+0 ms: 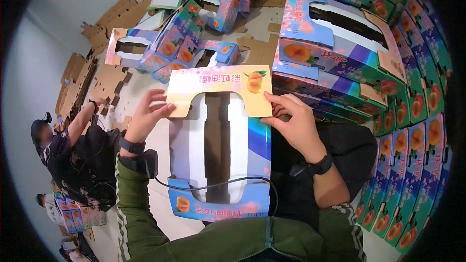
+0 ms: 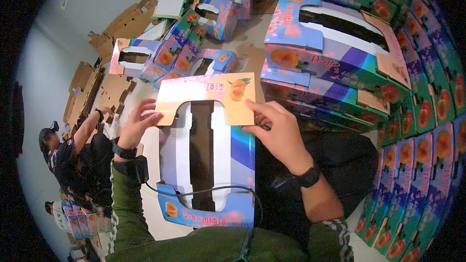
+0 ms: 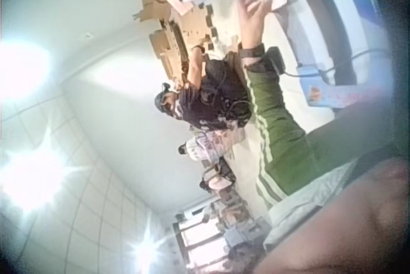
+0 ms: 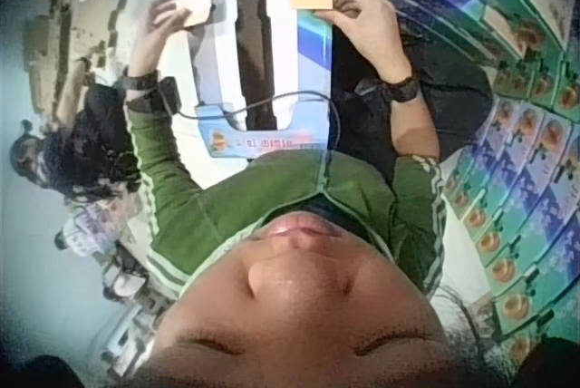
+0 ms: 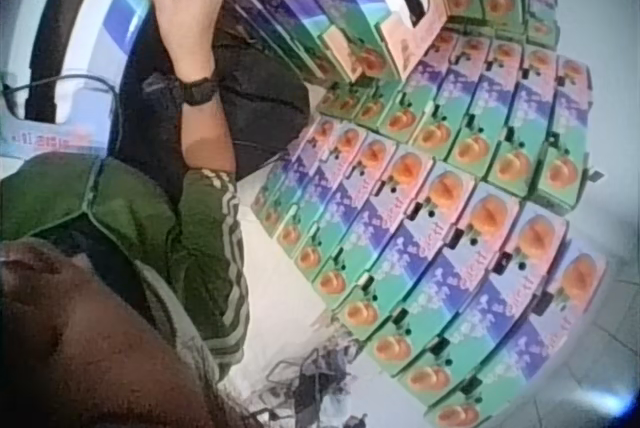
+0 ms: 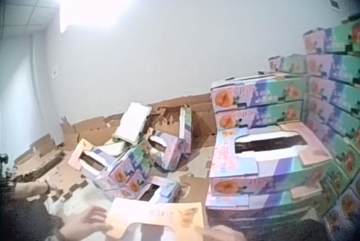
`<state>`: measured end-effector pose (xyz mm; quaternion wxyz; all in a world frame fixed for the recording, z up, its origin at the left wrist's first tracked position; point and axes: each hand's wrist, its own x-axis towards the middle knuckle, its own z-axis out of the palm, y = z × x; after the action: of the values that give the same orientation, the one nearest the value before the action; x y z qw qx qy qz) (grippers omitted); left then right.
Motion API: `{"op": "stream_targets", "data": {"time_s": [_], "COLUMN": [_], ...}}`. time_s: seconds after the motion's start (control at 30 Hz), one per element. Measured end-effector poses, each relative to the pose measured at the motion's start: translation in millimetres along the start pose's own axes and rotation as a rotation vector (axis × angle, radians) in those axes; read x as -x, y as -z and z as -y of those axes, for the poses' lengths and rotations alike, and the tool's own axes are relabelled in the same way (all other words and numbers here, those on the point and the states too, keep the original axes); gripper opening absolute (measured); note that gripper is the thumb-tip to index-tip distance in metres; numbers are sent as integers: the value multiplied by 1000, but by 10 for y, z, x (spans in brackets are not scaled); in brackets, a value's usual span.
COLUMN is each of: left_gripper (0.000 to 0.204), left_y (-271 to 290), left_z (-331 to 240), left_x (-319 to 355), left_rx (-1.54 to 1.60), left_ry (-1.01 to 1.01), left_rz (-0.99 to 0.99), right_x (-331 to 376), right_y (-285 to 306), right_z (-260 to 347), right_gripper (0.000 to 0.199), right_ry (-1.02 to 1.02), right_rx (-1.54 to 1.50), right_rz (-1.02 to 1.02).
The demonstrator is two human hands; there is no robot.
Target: The recorder is stacking fruit boxes and then begins to assemble one from a flat cardboard piece.
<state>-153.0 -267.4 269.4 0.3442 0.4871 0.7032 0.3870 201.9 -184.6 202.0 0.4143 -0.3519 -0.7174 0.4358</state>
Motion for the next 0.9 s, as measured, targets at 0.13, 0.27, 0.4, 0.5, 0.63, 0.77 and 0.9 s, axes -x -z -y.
{"op": "stream_targets", "data": {"time_s": [0.13,0.27,0.4,0.5,0.63,0.77,0.9], "left_gripper": [54,59,61,60,58,62,65], "left_y": [-30,-38,-44,-39,-103,-149,-222], "left_z": [500,703,728,672,733,872,763], "left_x": [-177,-180,-85,-124,-170,-193,-100], "left_rx": [442,580,623,591,561,450,619], "left_ry": [124,263,198,200,192,149,187], "left_rz": [346,352,384,423,389,301,330], "right_x": [18,40,-5,28,82,46,42], "right_y": [-21,-26,-40,-196,-374,-319,-249], "right_z": [-195,-289,-392,-573,-564,-656,-613], "right_gripper": [50,58,61,60,62,76,79], "right_ry": [-27,-18,-107,-155,-542,-550,-556], "right_rx": [-81,-412,-660,-518,-936,-940,-878], "right_rz": [9,126,185,-12,-23,137,193]}}
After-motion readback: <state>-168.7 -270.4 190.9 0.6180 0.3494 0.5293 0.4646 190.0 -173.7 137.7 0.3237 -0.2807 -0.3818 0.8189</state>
